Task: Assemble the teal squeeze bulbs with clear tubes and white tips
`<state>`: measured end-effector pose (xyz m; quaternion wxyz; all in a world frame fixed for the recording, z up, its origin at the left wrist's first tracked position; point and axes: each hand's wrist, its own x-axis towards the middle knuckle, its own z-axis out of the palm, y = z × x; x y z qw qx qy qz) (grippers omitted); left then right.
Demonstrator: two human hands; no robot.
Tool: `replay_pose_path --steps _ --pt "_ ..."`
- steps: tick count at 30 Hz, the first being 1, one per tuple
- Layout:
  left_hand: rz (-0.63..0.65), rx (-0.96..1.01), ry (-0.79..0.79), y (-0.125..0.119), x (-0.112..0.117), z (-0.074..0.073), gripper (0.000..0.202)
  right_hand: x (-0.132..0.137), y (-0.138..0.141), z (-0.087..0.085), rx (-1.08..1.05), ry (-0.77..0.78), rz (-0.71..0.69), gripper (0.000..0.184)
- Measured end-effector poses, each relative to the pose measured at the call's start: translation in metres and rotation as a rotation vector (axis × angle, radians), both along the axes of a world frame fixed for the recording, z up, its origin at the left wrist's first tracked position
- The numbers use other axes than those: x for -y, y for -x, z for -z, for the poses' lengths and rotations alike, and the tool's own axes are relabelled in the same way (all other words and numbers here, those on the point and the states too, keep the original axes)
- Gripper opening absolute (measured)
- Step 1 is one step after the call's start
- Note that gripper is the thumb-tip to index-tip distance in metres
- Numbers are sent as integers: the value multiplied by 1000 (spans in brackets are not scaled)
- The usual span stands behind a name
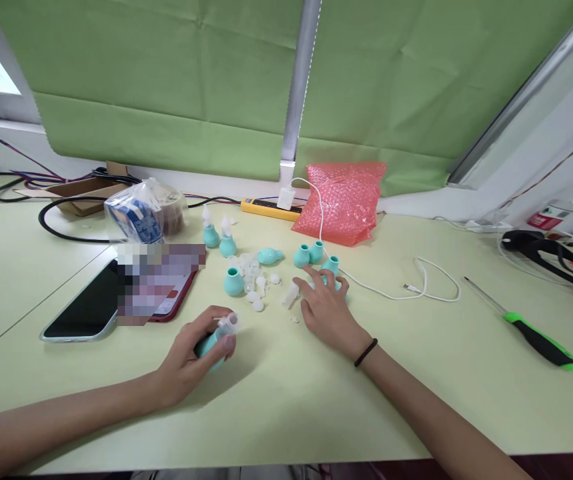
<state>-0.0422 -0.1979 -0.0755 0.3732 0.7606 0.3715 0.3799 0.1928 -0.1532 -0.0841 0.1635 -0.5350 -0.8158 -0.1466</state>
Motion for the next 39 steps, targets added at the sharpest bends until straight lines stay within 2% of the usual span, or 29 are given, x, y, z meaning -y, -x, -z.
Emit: replay_pose_path --steps 5,10,14,18,19,22,24,27,30,39 --pt "93 -89 31 0 0 -5 13 -1 0 0 54 56 -72 28" --pt "82 -151 0 0 0 -5 17 -3 3 4 -41 61 -127 19" --pt "68 -179 -30 -1 0 -4 19 -4 0 4 -151 -69 -201 17" --pt "47 -168 -40 -2 -2 -3 18 11 5 -9 -394 -235 -367 15" --pt "46 -169 -50 -2 -2 -2 17 17 9 -13 -477 -204 -407 15" --pt "43 -199 -88 -3 -2 -1 15 35 22 -20 -640 66 -523 22" --pt "39 -217 -103 -3 -1 0 15 43 28 -21 -730 209 -586 26" --pt "51 -228 -115 -3 0 -1 15 47 31 -19 -878 340 -627 24" --pt "71 -237 -128 -3 0 -1 15 44 30 -17 -986 456 -621 21" --pt "126 -246 -232 0 0 4 19 40 28 -7 -1352 910 -452 21"
